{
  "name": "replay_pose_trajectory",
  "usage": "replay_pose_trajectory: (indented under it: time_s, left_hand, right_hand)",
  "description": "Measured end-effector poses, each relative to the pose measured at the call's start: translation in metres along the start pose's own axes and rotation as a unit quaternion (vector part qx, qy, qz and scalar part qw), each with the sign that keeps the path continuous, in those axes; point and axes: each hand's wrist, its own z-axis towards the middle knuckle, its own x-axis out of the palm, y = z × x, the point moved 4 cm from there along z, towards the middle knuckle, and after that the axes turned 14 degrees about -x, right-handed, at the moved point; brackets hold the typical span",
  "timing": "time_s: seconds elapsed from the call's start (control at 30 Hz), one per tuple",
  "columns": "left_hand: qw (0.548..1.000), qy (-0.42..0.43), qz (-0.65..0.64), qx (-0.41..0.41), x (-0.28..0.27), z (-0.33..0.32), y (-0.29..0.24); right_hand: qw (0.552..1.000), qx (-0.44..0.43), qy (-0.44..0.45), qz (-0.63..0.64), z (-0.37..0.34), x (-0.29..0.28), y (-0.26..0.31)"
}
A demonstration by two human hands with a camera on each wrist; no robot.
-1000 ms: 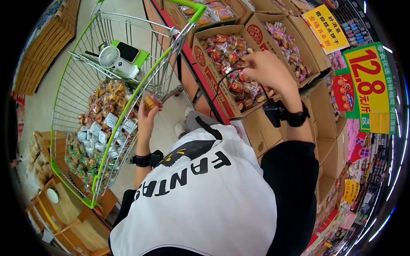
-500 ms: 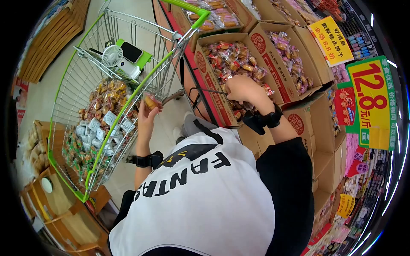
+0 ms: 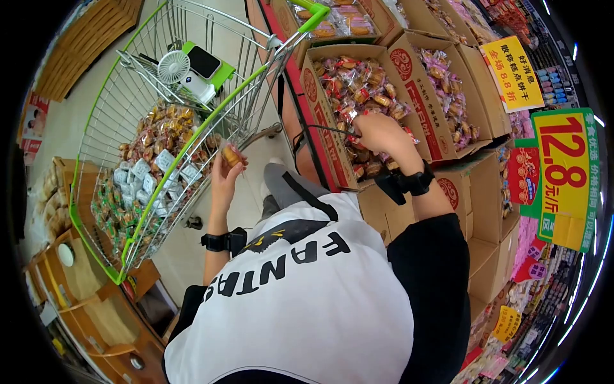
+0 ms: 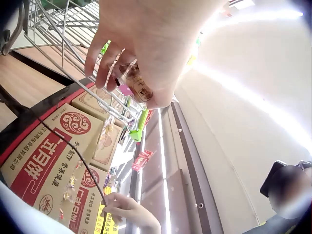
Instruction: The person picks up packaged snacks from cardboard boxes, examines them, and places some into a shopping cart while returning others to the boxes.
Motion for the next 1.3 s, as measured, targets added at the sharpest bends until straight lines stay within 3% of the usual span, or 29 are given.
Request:
replay_pose_trajectory:
  time_s: [0.07, 0.27, 0.33, 0.47, 0.53, 0.6, 0.63, 0.8, 0.9, 1.03, 1.13, 1.2, 1.3]
  left_hand:
    - [1.0, -0.003, -0.002, 0.007, -0.002, 0.001, 0.002]
    - [0.999, -0.037, 0.006, -0.013, -0.006, -0.005, 0.001]
    - [1.0, -0.027, -0.008, -0.009, -0.007, -0.007, 0.004]
    - [0.999, -0.004, -0.041, -0.034, -0.012, -0.009, 0.004]
    - [0.998, -0.028, 0.003, -0.047, -0.015, -0.011, 0.001]
    - [0.999, -0.018, 0.003, -0.049, -0.013, -0.01, -0.005]
    - [0.999, -0.011, 0.001, -0.051, -0.012, -0.009, -0.007]
    - [0.997, 0.033, 0.024, -0.06, 0.001, 0.005, -0.015]
    - [0.997, 0.036, 0.053, -0.05, 0.022, 0.011, -0.034]
    - [0.993, 0.02, 0.107, -0.047, 0.034, 0.022, -0.05]
    - [0.989, 0.006, 0.138, -0.046, 0.035, 0.028, -0.057]
    - [0.99, 0.012, 0.12, -0.069, 0.034, 0.032, -0.058]
    - [0.987, -0.014, 0.146, -0.068, 0.037, 0.031, -0.062]
  right_hand:
    - [1.0, 0.009, -0.014, 0.021, -0.005, -0.005, -0.002]
    - [0.997, 0.017, 0.072, 0.013, 0.009, 0.008, 0.0]
    - [0.996, -0.054, 0.063, -0.026, 0.017, 0.027, 0.012]
    - [0.992, -0.069, 0.034, 0.1, 0.022, 0.035, 0.018]
    - [0.995, -0.044, 0.01, 0.084, 0.014, 0.017, 0.024]
    - [0.989, -0.002, -0.121, 0.082, 0.007, 0.007, 0.009]
    - [0.986, 0.004, -0.144, 0.084, 0.003, 0.009, -0.001]
    - [0.97, 0.023, -0.2, 0.137, -0.012, 0.012, -0.029]
    - [0.951, 0.104, -0.175, 0.234, -0.015, 0.021, -0.047]
    - [0.946, 0.106, -0.253, 0.174, -0.02, 0.029, -0.071]
    - [0.932, 0.159, -0.227, 0.232, -0.016, 0.048, -0.081]
    - [0.937, 0.133, -0.22, 0.236, -0.006, 0.073, -0.092]
    - [0.957, 0.115, -0.132, 0.23, 0.006, 0.094, -0.089]
